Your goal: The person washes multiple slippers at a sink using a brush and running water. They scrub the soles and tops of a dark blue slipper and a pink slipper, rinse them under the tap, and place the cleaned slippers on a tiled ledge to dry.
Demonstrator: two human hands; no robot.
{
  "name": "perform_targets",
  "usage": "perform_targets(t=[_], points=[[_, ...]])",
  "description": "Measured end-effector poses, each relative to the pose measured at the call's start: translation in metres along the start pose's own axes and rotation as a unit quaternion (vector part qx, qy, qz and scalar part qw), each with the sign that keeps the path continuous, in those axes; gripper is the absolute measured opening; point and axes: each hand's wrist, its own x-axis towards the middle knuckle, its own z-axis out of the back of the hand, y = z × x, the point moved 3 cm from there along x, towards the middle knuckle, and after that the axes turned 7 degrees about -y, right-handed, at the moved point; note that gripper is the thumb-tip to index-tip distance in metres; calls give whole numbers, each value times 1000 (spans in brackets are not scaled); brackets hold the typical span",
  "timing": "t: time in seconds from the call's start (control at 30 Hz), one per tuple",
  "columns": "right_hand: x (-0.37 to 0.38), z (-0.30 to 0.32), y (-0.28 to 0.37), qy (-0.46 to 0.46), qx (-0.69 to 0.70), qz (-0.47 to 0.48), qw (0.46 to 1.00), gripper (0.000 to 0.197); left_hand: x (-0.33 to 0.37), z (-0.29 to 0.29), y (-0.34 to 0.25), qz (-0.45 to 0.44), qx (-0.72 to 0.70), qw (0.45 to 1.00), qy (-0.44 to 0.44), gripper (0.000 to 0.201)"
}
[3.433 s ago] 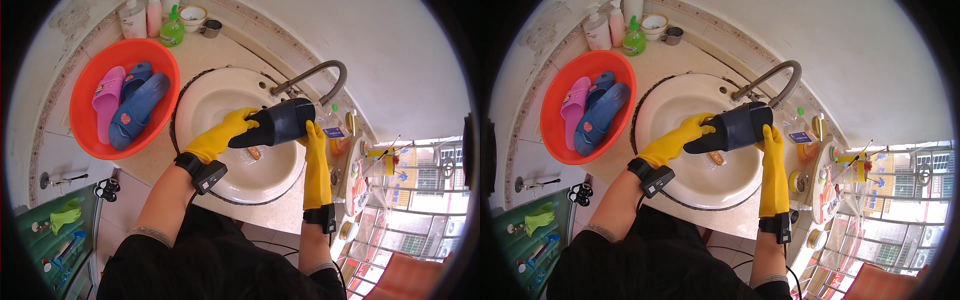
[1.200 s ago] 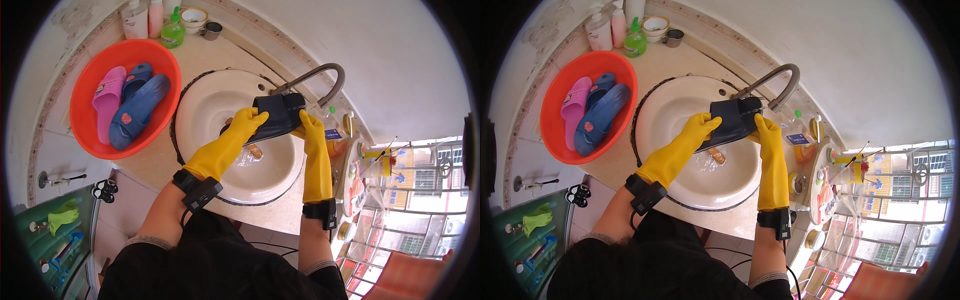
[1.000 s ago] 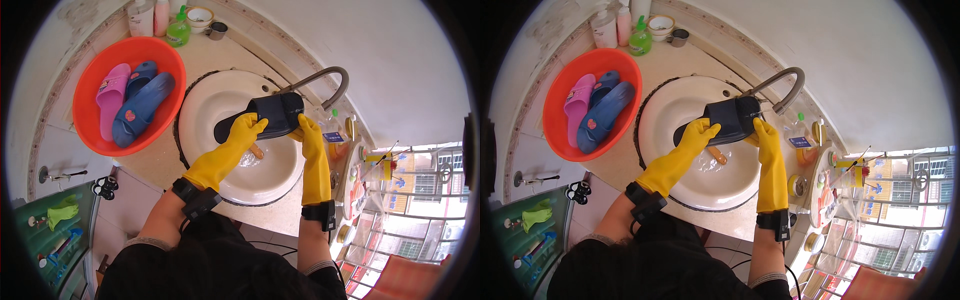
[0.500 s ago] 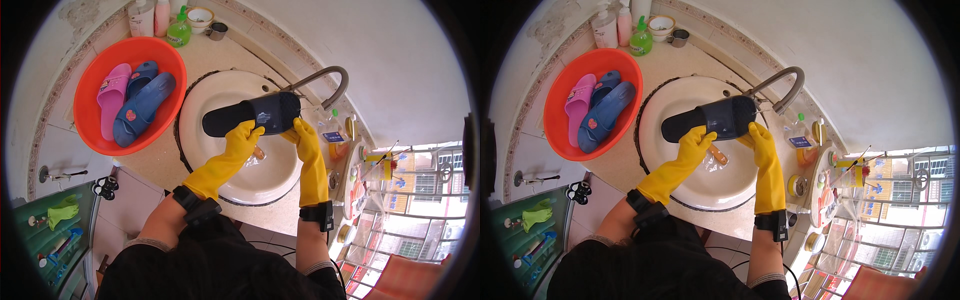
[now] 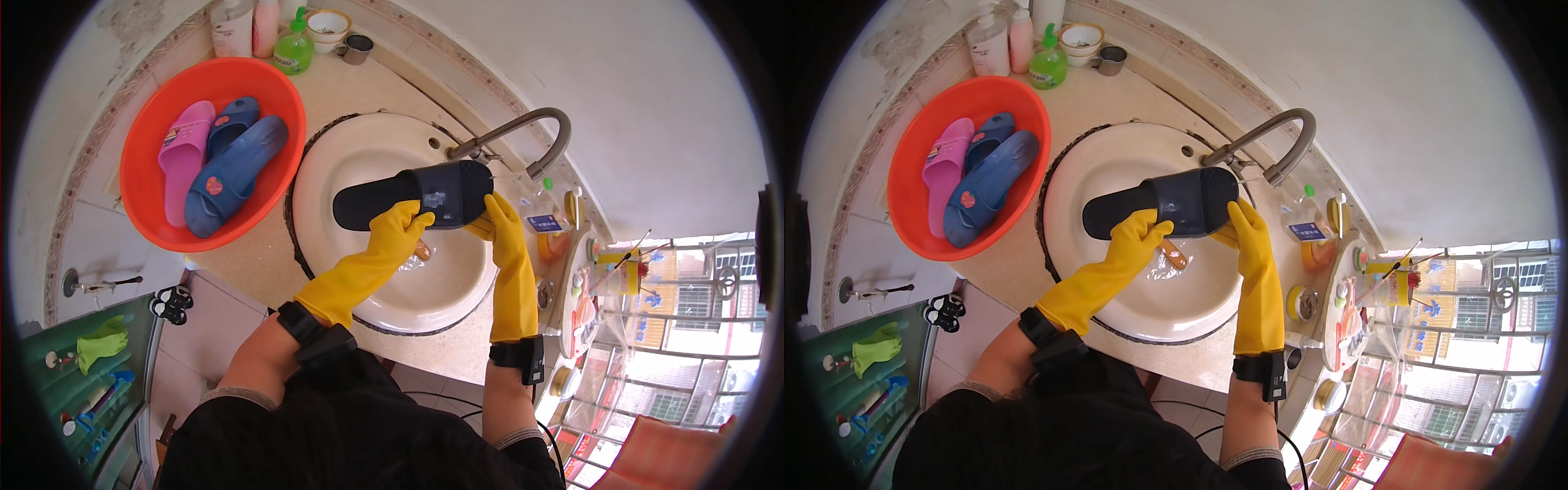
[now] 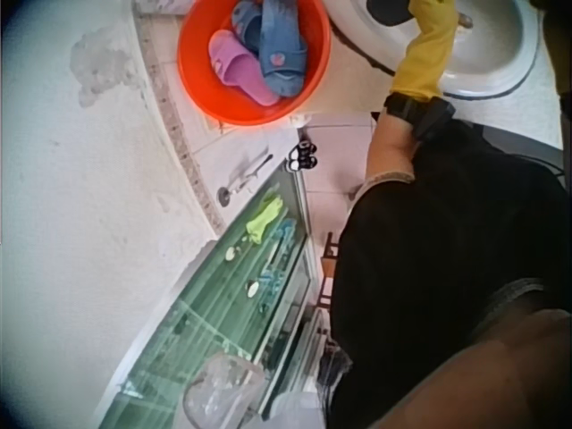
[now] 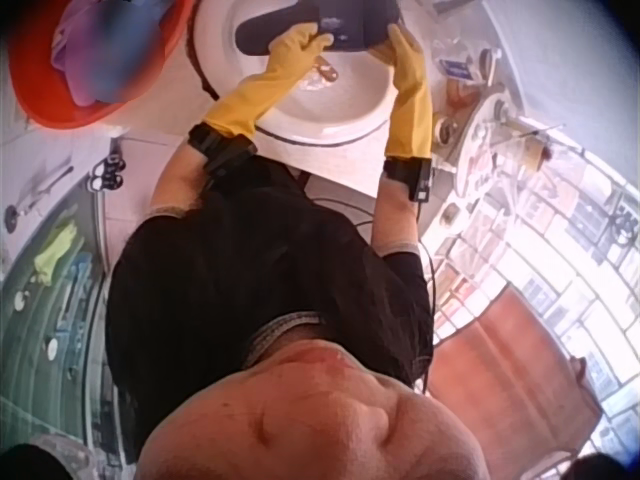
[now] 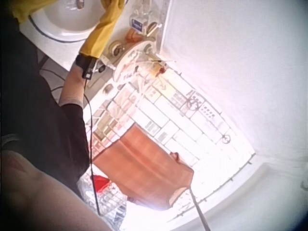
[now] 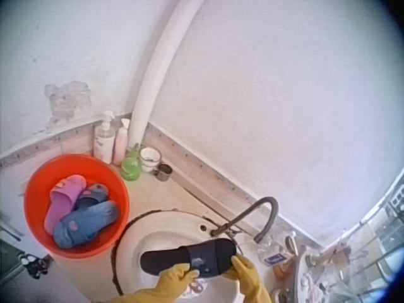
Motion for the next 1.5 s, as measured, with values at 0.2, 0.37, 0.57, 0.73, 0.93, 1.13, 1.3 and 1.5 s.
perform_targets(t=[0.2, 0.37, 0.57, 0.73, 0.93, 1.13, 1.3, 1.5], points=[[-1, 13, -22, -63, -82, 4, 995, 35, -6, 2, -9, -69, 135, 988, 10, 25], [-8, 37, -39, -161, -61, 5, 985, 38, -6, 1, -11, 57, 75, 992, 79, 27], [-30, 61, -38, -185, -6, 53, 981, 40, 20, 21, 12, -78, 151, 979, -114, 38], [-53, 79, -39, -213, 19, 48, 976, 38, 30, 16, 47, 9, 313, 944, -105, 75], [-81, 99, -41, -257, 47, 51, 964, 35, 44, -17, 65, 96, 158, 982, 25, 74], [-101, 118, -41, -284, 60, 75, 954, 34, 62, -47, 74, 209, 47, 976, 48, 55], [-104, 128, -44, -277, 45, 134, 951, 32, 58, -60, 82, 515, -156, 843, 22, 66], [-88, 114, -43, -250, 20, 146, 957, 29, 54, -26, 68, 525, -203, 821, 99, 69]])
